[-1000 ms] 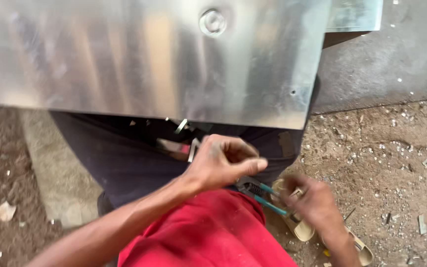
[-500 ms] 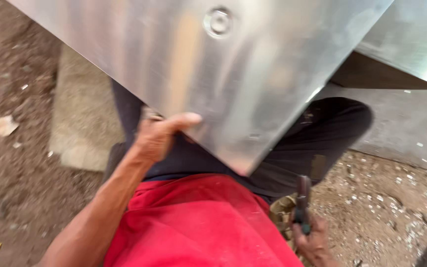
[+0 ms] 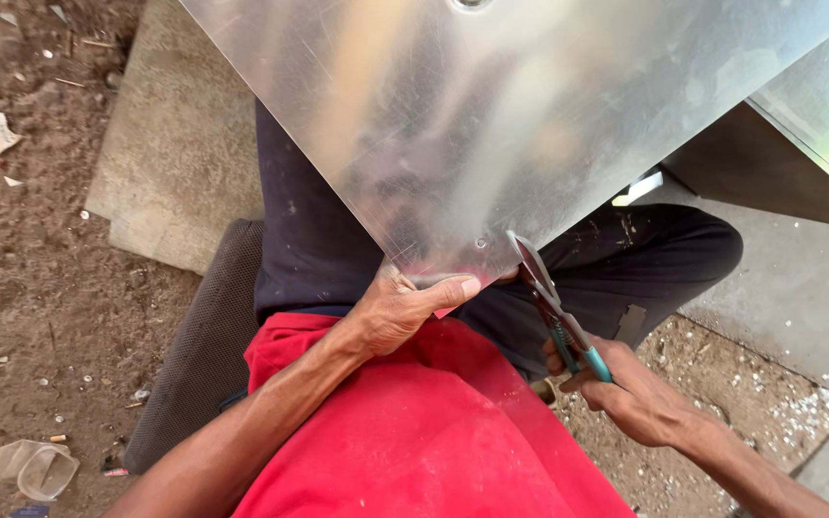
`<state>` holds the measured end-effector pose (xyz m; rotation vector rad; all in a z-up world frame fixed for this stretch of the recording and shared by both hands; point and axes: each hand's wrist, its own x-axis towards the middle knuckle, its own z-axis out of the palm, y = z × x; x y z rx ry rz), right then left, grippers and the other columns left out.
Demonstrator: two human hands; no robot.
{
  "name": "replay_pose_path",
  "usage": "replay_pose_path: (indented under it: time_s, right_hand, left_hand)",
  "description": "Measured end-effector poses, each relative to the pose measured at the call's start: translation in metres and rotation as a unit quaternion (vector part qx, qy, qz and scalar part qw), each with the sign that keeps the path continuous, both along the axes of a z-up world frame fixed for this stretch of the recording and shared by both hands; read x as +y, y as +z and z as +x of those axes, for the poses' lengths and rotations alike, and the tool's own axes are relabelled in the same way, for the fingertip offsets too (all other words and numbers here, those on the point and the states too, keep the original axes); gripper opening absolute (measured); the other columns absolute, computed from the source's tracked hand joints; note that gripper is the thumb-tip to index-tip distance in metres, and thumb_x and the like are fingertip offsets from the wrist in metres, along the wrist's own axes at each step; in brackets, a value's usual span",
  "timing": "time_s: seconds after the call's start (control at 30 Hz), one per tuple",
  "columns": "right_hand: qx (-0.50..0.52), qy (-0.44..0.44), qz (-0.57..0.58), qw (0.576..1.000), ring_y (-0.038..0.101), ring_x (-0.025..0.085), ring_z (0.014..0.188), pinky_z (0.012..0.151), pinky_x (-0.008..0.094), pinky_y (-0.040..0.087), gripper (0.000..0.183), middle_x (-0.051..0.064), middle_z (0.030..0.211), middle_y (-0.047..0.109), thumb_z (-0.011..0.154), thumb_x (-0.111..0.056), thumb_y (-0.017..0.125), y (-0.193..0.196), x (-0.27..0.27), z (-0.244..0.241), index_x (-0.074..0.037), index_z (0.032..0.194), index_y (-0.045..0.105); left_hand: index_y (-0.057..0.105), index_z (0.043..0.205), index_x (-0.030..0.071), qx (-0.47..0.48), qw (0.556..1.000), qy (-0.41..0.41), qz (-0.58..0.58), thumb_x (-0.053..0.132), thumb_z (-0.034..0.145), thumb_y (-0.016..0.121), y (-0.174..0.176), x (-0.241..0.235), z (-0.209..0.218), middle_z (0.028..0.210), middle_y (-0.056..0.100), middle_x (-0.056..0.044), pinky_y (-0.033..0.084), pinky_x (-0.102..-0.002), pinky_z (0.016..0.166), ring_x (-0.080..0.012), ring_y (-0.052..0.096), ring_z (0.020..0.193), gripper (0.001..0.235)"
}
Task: The person cuts a piece of sheet metal using shears, making several small incisions along one edge and then folding the metal by hand.
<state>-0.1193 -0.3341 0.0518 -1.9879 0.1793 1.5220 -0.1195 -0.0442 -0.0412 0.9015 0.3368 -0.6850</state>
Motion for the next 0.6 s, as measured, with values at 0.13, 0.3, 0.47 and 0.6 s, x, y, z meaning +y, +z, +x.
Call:
replay_pose_path:
  time_s: [0.13,0.3,0.47,0.6]
  right_hand:
    - [0.05,0.006,-0.07,0.996,0.066,0.022,0.073,0.068,0.041,0.056,0.067,0.01,0.101,0.071,0.064,-0.029,0.057,0.007,0.007,0.01,-0.01,0.128,0.058]
    - [0.082,0.005,-0.066,0.994,0.056,0.022,0.067,0.063,0.043,0.049,0.055,0.009,0.08,0.064,0.065,-0.027,0.059,0.012,0.007,0.013,-0.008,0.116,0.061]
    - [-0.003,0.075,-0.074,0.994,0.051,0.023,0.059,0.06,0.041,0.045,0.029,0.01,0.065,0.058,0.069,-0.021,0.056,0.007,0.003,0.017,-0.005,0.093,0.062]
    - [-0.032,0.073,-0.087,0.993,0.05,0.024,0.055,0.058,0.043,0.044,0.019,0.013,0.058,0.054,0.079,-0.019,0.058,-0.009,-0.002,0.01,-0.004,0.089,0.062]
  left_hand:
    - [0.078,0.082,0.005,0.021,0.999,-0.016,0.04,0.028,0.087,0.083,0.0,0.003,-0.001,0.066,0.059,0.004,0.038,-0.023,0.054,-0.0047,0.049,0.062,0.024]
    - [0.074,0.07,0.004,0.05,0.996,-0.047,0.06,0.028,0.088,0.084,-0.013,0.002,-0.01,0.064,0.059,0.003,0.037,-0.024,0.054,-0.0052,0.049,0.061,0.032]
    - [0.074,0.073,0.006,0.032,0.999,-0.021,0.023,0.024,0.089,0.083,0.007,0.006,0.005,0.067,0.063,0.001,0.044,-0.024,0.058,-0.0063,0.056,0.064,0.026]
    - [0.074,0.089,0.013,0.148,0.983,0.073,0.086,0.001,0.075,0.085,0.019,0.034,0.035,0.082,0.074,0.005,0.058,-0.017,0.077,-0.0033,0.07,0.079,0.021]
